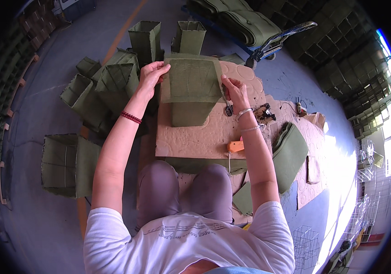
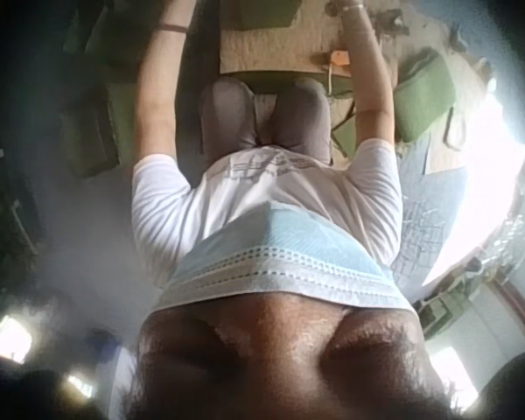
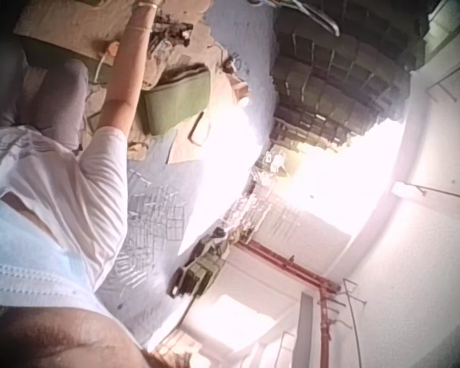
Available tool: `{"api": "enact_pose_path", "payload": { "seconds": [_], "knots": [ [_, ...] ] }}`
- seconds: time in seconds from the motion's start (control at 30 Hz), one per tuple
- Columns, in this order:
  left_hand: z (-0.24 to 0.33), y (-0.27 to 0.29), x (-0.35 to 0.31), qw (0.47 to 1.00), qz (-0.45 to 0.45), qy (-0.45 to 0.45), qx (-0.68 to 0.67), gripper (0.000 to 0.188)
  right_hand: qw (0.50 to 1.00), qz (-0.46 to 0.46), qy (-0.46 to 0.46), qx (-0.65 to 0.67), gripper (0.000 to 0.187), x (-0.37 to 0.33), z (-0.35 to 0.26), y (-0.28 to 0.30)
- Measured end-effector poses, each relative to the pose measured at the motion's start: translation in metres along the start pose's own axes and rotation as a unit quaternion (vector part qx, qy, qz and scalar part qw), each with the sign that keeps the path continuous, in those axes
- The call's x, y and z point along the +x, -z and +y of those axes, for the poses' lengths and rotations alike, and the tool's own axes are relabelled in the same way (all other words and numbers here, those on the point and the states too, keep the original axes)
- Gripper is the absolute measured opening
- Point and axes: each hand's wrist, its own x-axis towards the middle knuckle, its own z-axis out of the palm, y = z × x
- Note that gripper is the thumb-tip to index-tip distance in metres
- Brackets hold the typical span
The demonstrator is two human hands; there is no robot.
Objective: Assembling and gluing fabric panels onto metal wire frames to create storage boxes.
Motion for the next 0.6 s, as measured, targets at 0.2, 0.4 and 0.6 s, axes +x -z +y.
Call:
{"api": "enact_pose_path", "payload": {
  "seconds": [0.2,0.4,0.6],
  "knots": [
    [0.0,-0.002,0.002,1.0,0.003,0.01,0.001,0.02,0.999,0.006,-0.01,0.036,0.031,0.02,-0.001,0.001],
    [0.0,0.001,-0.001,1.0,0.002,0.018,-0.01,0.017,0.999,-0.014,-0.004,0.039,0.029,0.02,0.001,-0.003],
    [-0.001,0.002,-0.002,1.0,-0.002,0.023,-0.019,0.016,0.999,-0.003,-0.012,0.041,0.027,0.019,0.005,-0.001]
  ]
}}
